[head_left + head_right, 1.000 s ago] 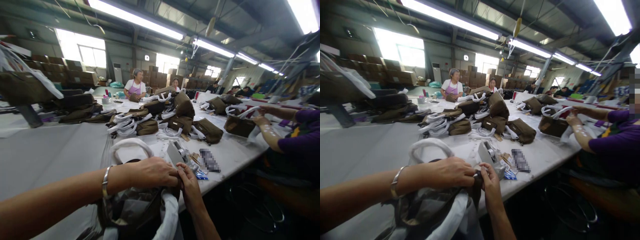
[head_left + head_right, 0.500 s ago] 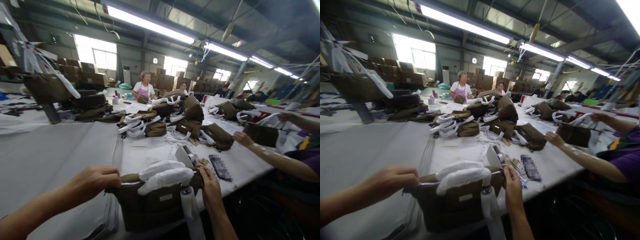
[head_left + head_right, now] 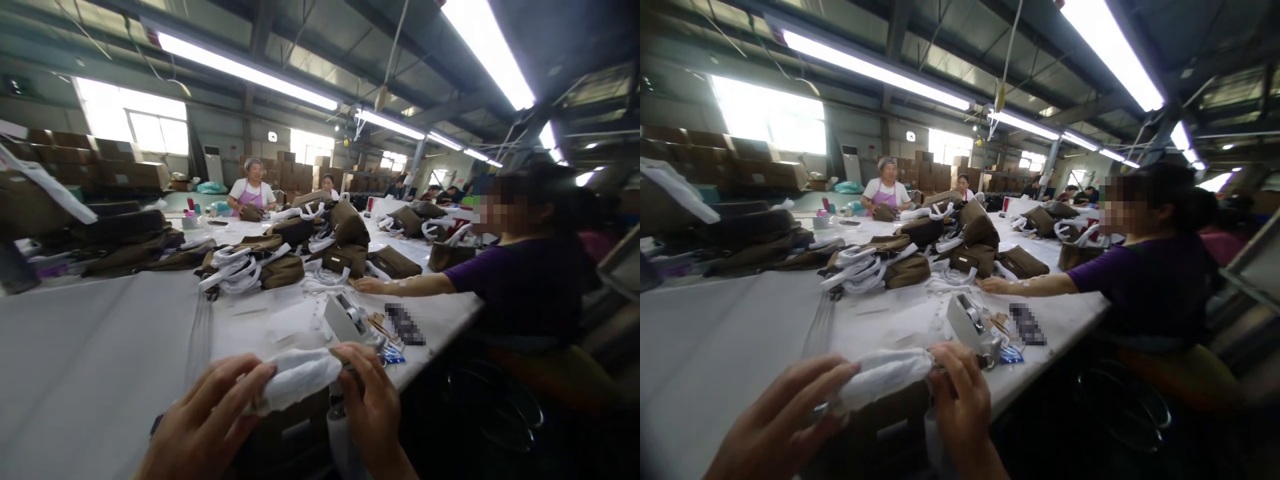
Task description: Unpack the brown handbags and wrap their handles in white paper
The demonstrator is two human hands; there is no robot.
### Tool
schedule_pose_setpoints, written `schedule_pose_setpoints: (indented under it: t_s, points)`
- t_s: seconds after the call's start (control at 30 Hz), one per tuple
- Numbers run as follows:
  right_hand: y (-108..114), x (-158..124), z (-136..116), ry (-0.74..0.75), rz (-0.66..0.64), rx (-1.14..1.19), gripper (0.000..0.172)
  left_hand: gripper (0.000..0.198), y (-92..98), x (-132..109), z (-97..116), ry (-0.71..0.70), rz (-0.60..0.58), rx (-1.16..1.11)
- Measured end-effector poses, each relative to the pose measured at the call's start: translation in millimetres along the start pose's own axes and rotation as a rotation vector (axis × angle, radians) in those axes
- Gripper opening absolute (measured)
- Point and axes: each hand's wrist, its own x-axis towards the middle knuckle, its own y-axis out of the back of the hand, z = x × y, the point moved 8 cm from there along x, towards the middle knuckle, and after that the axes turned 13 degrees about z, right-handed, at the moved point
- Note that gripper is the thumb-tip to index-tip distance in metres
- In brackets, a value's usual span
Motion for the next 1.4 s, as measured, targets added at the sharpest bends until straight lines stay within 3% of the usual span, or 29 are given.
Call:
schedule_pose_setpoints:
  t_s: [0.1, 0.17, 0.27, 0.33, 0.4, 0.47, 0.5, 0.57, 0.63, 0.7, 0.77, 0.83, 0.9, 0.97, 1.0, 1.03, 1.1, 1.17, 1.27, 1.4]
  points:
    - [-4.6, 3.6, -15.2, 0.073, 0.038, 0.068, 0.024, 0.053, 0.4, 2.2, 3.2, -0.044, 0.068, 0.008]
    - [-6.7, 3.9, -18.2, 0.093, 0.05, 0.09, 0.026, 0.052, 1.8, 2.6, -0.5, 0.006, 0.051, -0.038]
    - [-10.8, 3.9, -11.0, 0.006, 0.01, 0.19, 0.031, 0.037, -0.6, 1.6, -14.7, 0.269, -0.03, -0.164]
    - [-20.1, 1.8, 6.4, -0.213, -0.092, 0.297, 0.025, 0.032, -9.4, -5.9, -33.4, 0.618, -0.106, -0.288]
    - [-35.5, -8.3, 29.0, -0.568, -0.221, 0.465, 0.012, 0.044, -25.9, -20.6, -46.5, 1.011, -0.211, -0.509]
    - [-50.2, -24.1, 45.8, -0.963, -0.275, 0.672, 0.021, 0.05, -41.4, -32.0, -48.1, 1.321, -0.302, -0.747]
    - [-55.4, -30.1, 49.9, -1.118, -0.266, 0.767, 0.027, 0.051, -45.9, -33.9, -47.6, 1.418, -0.328, -0.827]
    - [-58.4, -32.8, 52.6, -1.256, -0.209, 0.884, 0.036, 0.054, -47.8, -31.7, -49.0, 1.497, -0.344, -0.861]
    - [-49.7, -24.7, 51.1, -1.143, -0.173, 0.84, 0.042, 0.054, -44.9, -22.4, -50.3, 1.445, -0.351, -0.81]
    - [-25.3, -10.8, 45.2, -0.836, -0.086, 0.619, 0.046, 0.054, -40.7, -10.1, -50.5, 1.326, -0.368, -0.717]
    - [2.7, -2.5, 26.9, -0.483, 0.026, 0.38, 0.034, 0.052, -37.1, 2.7, -51.5, 1.178, -0.39, -0.582]
    - [6.5, -9.3, 8.5, -0.341, -0.032, 0.322, 0.015, 0.053, -34.6, 17.7, -52.1, 0.98, -0.411, -0.4]
    - [-21.2, -30.0, -1.9, -0.509, -0.331, 0.478, 0.043, 0.053, -35.0, 33.7, -47.6, 0.765, -0.431, -0.247]
    - [-53.1, -56.9, -13.3, -0.84, -0.624, 0.676, 0.067, 0.043, -38.0, 47.3, -36.7, 0.593, -0.444, -0.201]
    - [-64.2, -65.1, -18.9, -1.006, -0.68, 0.773, 0.075, 0.037, -38.9, 52.9, -30.4, 0.534, -0.436, -0.214]
    - [-72.0, -67.6, -22.3, -1.153, -0.659, 0.861, 0.077, 0.031, -38.9, 57.5, -24.2, 0.491, -0.419, -0.237]
    - [-79.0, -61.3, -21.2, -1.368, -0.447, 1.005, 0.069, 0.024, -36.1, 63.2, -14.4, 0.431, -0.363, -0.273]
    - [-79.6, -50.7, -18.1, -1.467, -0.217, 1.126, 0.053, 0.022, -31.1, 64.3, -7.9, 0.375, -0.295, -0.281]
    - [-81.9, -37.8, -19.7, -1.472, -0.1, 1.252, 0.045, 0.023, -24.4, 59.0, -1.2, 0.268, -0.205, -0.236]
    - [-86.0, -24.1, -19.7, -1.359, -0.143, 1.258, 0.045, 0.038, -29.3, 44.0, 0.4, 0.207, -0.213, -0.118]
